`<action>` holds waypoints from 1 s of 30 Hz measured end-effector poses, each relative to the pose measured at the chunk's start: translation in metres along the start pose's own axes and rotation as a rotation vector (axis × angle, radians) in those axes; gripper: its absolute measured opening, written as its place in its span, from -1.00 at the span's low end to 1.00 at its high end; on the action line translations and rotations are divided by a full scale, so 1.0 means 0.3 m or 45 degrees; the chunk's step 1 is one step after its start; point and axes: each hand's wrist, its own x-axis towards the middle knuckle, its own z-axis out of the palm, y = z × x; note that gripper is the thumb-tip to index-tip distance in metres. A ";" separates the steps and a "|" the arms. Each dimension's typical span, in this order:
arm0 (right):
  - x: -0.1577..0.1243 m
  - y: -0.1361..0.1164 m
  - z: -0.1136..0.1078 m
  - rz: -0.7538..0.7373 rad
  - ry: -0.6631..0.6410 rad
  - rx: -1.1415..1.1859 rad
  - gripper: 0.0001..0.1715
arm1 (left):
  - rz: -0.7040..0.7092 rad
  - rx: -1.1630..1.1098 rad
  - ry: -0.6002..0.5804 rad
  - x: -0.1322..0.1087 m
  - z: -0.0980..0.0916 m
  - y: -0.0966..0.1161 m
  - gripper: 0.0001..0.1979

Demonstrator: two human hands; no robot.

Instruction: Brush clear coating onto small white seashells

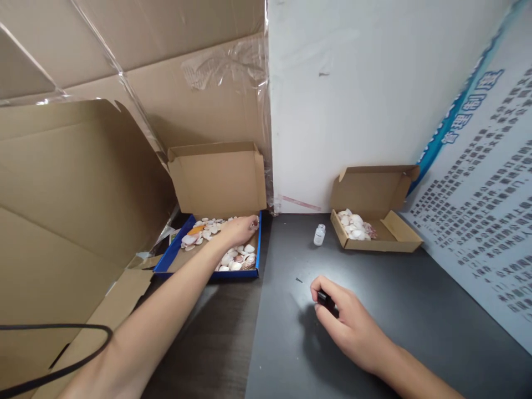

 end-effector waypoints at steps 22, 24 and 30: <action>0.004 -0.006 -0.014 -0.100 0.144 0.044 -0.83 | 0.354 -0.590 0.139 -0.232 -0.017 0.292 -0.88; 0.007 -0.002 -0.025 -0.101 0.224 0.035 -0.84 | 0.368 -0.848 -0.060 -0.268 0.025 0.332 -0.90; 0.040 0.025 -0.120 0.014 0.461 0.041 -0.92 | 0.470 -0.746 -0.200 -0.305 0.086 0.345 -0.86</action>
